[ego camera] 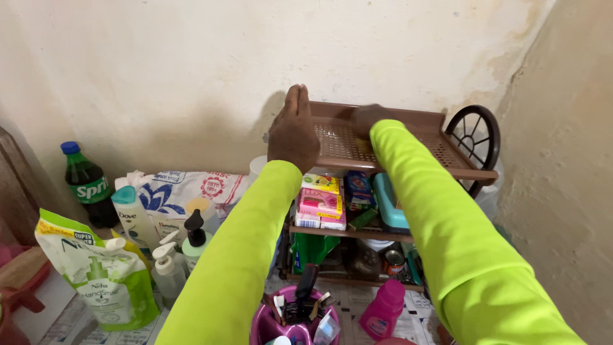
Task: The person wipes a pink bottle and a pink container with a yellow cloth, then wipes the top shelf of a small metal rack. They handle a pink organizer containing toothbrushes and other items, moving it aside and back. The person also wipes the countertop surface around these items.
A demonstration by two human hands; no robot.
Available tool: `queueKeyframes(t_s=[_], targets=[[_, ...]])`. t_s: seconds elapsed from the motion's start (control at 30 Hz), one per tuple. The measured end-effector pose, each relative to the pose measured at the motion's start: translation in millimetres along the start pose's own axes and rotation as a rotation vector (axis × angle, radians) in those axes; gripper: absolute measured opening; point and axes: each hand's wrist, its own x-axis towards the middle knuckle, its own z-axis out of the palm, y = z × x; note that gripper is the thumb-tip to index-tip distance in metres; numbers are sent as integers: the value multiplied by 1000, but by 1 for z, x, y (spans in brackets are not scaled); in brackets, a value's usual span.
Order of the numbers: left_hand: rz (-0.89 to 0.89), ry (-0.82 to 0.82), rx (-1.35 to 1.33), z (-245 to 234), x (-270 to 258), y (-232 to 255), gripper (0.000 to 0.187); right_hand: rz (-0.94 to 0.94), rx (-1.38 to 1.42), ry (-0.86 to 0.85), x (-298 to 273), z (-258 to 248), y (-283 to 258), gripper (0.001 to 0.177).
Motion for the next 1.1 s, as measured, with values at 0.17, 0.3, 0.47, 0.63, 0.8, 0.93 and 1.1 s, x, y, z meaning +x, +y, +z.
queueKeyframes(t_s=[0.17, 0.3, 0.47, 0.63, 0.8, 0.93, 1.1], targets=[[-83, -78, -17, -10, 1, 1, 71, -59, 282, -103, -52, -38, -77, 46], [-101, -121, -44, -20, 1, 7, 78, -254, 601, -140, -98, -52, -76, 53], [-99, -140, -39, -21, 4, 5, 83, -61, 649, -276, -151, -58, -33, 77], [-136, -165, 7, -19, 3, 11, 83, 13, 545, -239, -170, -56, 42, 87], [-163, -181, 12, -22, 3, 10, 85, -106, 457, -191, -174, -58, 82, 62], [-160, -181, -23, -20, 4, 8, 80, -162, 736, -109, -188, -57, 47, 46], [-184, -197, -27, -29, 4, 13, 83, -348, 789, -71, -174, -50, -9, 42]])
